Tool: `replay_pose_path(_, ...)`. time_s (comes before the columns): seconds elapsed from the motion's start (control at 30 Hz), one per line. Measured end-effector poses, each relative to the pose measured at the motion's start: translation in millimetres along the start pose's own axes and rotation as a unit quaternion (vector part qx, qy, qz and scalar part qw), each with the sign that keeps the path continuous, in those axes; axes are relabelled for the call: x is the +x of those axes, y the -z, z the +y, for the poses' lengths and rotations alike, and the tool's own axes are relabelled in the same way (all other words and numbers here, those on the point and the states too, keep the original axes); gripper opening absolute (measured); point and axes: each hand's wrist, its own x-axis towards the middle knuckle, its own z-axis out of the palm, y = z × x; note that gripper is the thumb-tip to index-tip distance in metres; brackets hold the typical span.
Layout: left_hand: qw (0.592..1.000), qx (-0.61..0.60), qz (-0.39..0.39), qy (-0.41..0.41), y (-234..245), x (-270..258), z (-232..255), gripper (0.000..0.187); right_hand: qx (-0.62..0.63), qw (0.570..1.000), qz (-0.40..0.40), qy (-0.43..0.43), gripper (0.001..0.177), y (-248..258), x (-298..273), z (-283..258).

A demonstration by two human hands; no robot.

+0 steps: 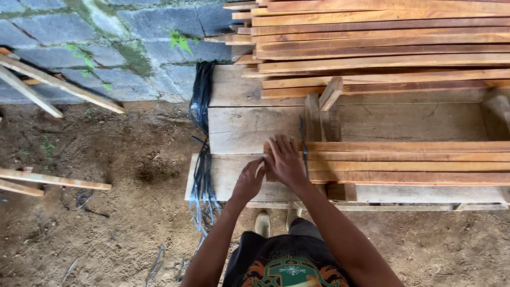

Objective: Tying bundles of thin wood slats together using plastic straps.

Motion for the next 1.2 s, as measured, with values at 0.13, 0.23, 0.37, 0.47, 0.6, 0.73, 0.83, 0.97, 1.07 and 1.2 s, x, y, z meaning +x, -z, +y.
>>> replay_pose_path(0.13,0.998,0.003,0.066,0.023,35,-10,-64,0.023,-0.016,0.994,0.101,0.030,0.050,-5,-10,1)
replay_pose_path(0.23,0.984,0.004,0.139,0.114,89,-28,-77,0.025,-0.009,0.994,0.105,0.024,0.046,-9,-14,0)
replay_pose_path(0.37,0.947,0.124,0.164,0.246,123,-27,-159,0.050,-0.029,0.992,0.121,0.022,0.045,-15,-15,1)
replay_pose_path(0.47,0.933,0.176,0.101,0.298,114,-5,-245,0.056,-0.038,0.991,0.124,0.018,0.045,-12,-15,1)
replay_pose_path(0.6,0.936,0.147,0.117,0.297,134,-15,-172,0.049,-0.026,0.992,0.119,0.019,0.044,-6,-12,-6)
replay_pose_path(0.73,0.950,0.081,0.144,0.266,147,-25,-139,0.045,-0.037,0.992,0.121,0.018,0.044,-16,-13,0)
replay_pose_path(0.83,0.956,0.050,0.152,0.247,162,-37,-87,0.044,-0.035,0.993,0.114,0.011,0.045,-13,-13,-1)
replay_pose_path(0.97,0.967,-0.086,0.124,0.207,157,-37,-43,0.037,0.142,0.985,0.051,-0.087,0.046,3,-15,-10)
replay_pose_path(1.07,0.953,-0.235,0.070,0.180,140,-33,8,0.030,0.290,0.935,-0.084,-0.185,0.049,63,-21,-38)
replay_pose_path(1.2,0.929,-0.346,0.006,0.131,106,-37,95,0.026,0.517,0.831,-0.156,-0.135,0.041,119,-34,-53)
